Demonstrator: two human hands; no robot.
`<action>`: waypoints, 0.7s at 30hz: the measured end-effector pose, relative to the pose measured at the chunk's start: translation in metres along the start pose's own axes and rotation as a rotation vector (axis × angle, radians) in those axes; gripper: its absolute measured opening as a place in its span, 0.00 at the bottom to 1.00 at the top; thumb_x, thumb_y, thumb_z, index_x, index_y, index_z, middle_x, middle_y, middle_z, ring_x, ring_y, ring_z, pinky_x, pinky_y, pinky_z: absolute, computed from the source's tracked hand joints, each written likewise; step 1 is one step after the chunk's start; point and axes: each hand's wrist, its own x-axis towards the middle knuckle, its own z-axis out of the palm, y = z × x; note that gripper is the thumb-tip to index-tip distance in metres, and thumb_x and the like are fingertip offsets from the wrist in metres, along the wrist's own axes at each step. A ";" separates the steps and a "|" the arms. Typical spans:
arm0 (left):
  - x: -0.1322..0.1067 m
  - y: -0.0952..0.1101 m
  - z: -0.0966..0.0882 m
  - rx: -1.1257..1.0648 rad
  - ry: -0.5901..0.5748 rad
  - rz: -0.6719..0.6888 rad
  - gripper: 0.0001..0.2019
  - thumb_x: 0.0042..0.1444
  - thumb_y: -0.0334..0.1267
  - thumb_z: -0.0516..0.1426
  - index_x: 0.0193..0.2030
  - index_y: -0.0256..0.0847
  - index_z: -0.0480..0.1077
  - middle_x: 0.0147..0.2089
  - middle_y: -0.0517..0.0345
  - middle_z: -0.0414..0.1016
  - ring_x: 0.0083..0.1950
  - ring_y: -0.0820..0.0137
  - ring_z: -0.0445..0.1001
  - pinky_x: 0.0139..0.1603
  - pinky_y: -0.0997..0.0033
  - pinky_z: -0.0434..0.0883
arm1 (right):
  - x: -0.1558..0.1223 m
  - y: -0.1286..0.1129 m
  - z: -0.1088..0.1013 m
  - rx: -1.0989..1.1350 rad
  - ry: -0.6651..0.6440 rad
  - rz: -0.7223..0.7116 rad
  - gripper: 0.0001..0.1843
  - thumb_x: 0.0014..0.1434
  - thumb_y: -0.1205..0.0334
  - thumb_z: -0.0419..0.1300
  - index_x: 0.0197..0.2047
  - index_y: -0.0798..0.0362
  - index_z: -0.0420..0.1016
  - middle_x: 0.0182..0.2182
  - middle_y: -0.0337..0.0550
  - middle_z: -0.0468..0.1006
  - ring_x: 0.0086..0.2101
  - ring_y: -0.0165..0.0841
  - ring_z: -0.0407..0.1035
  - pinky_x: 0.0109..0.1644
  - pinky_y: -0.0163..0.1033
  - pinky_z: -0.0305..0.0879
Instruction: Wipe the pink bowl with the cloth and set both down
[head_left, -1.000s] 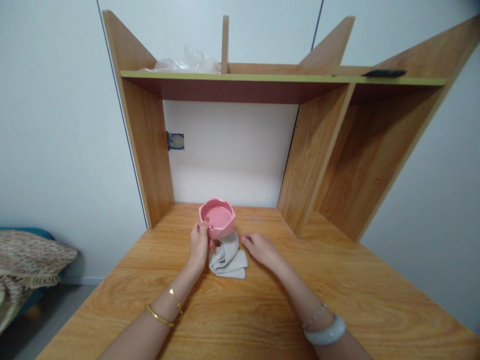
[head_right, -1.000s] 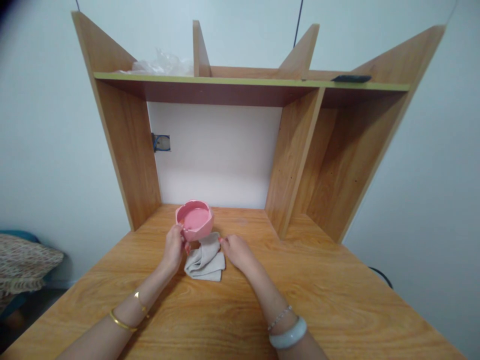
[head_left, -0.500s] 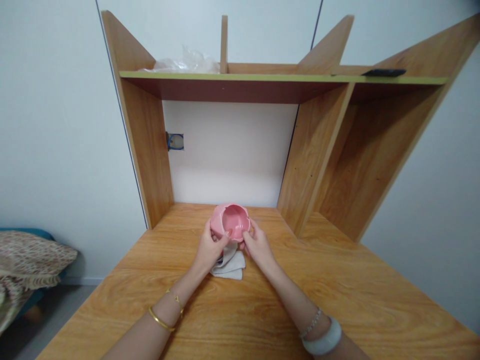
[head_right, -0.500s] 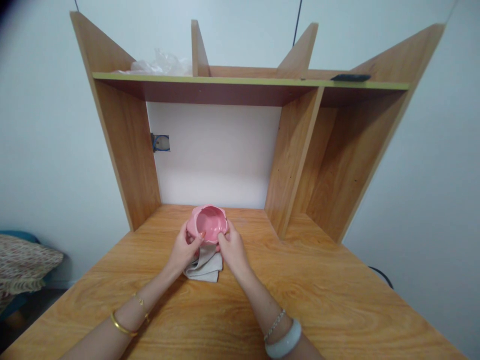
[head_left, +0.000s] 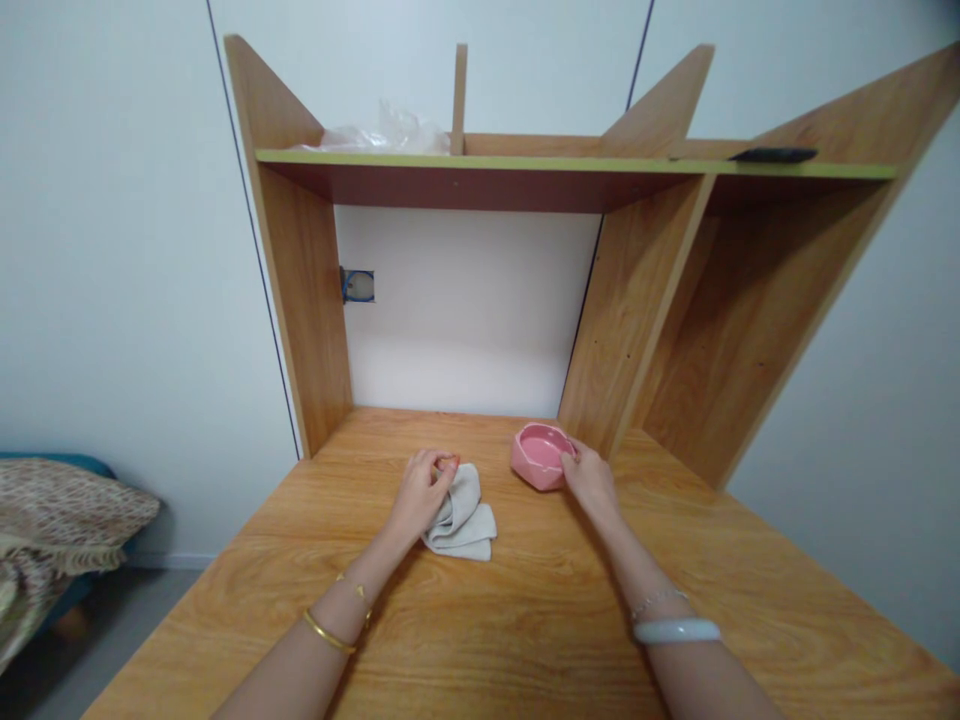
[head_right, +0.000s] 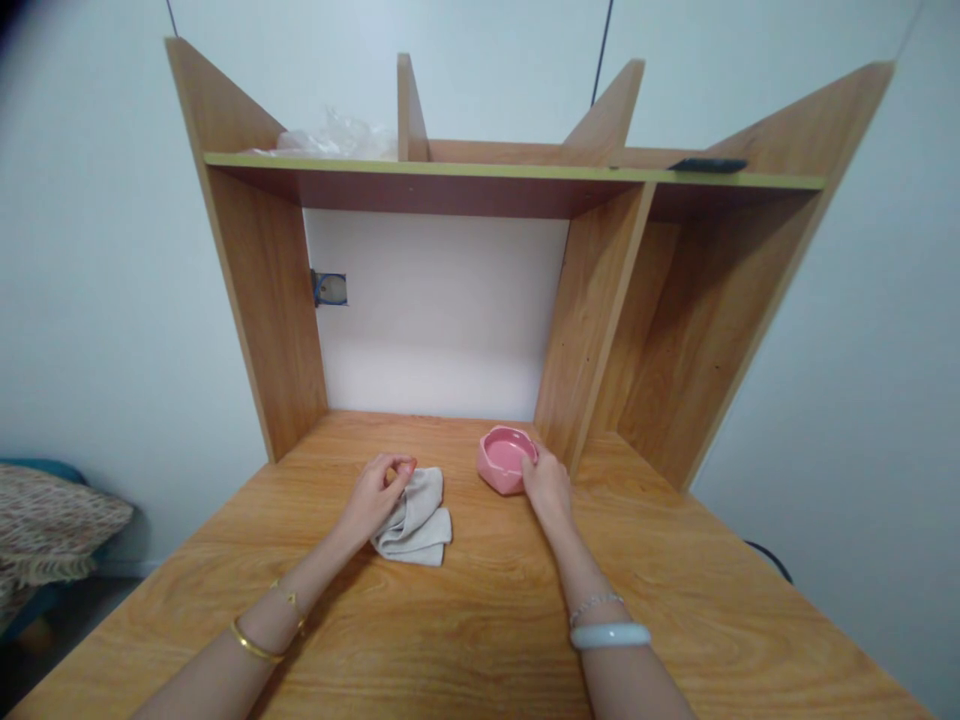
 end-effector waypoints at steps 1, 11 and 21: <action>0.000 0.000 0.000 0.020 -0.006 0.002 0.10 0.53 0.41 0.51 0.36 0.39 0.70 0.35 0.55 0.71 0.39 0.68 0.68 0.41 0.68 0.62 | 0.001 0.004 0.000 -0.028 0.000 0.009 0.23 0.51 0.65 0.47 0.50 0.57 0.69 0.41 0.54 0.75 0.44 0.43 0.67 0.44 0.40 0.60; -0.001 -0.007 0.003 0.009 -0.016 -0.015 0.11 0.53 0.41 0.51 0.38 0.38 0.69 0.33 0.57 0.69 0.37 0.69 0.67 0.40 0.69 0.62 | 0.012 0.019 0.000 -0.178 -0.011 0.052 0.21 0.54 0.64 0.45 0.47 0.57 0.71 0.39 0.54 0.76 0.41 0.41 0.69 0.39 0.37 0.61; 0.000 -0.016 0.008 -0.061 -0.028 -0.138 0.17 0.54 0.41 0.50 0.49 0.37 0.63 0.28 0.62 0.64 0.26 0.74 0.63 0.30 0.74 0.61 | 0.014 0.023 0.001 -0.241 -0.026 0.084 0.19 0.54 0.63 0.46 0.43 0.58 0.73 0.37 0.54 0.77 0.39 0.40 0.70 0.36 0.35 0.60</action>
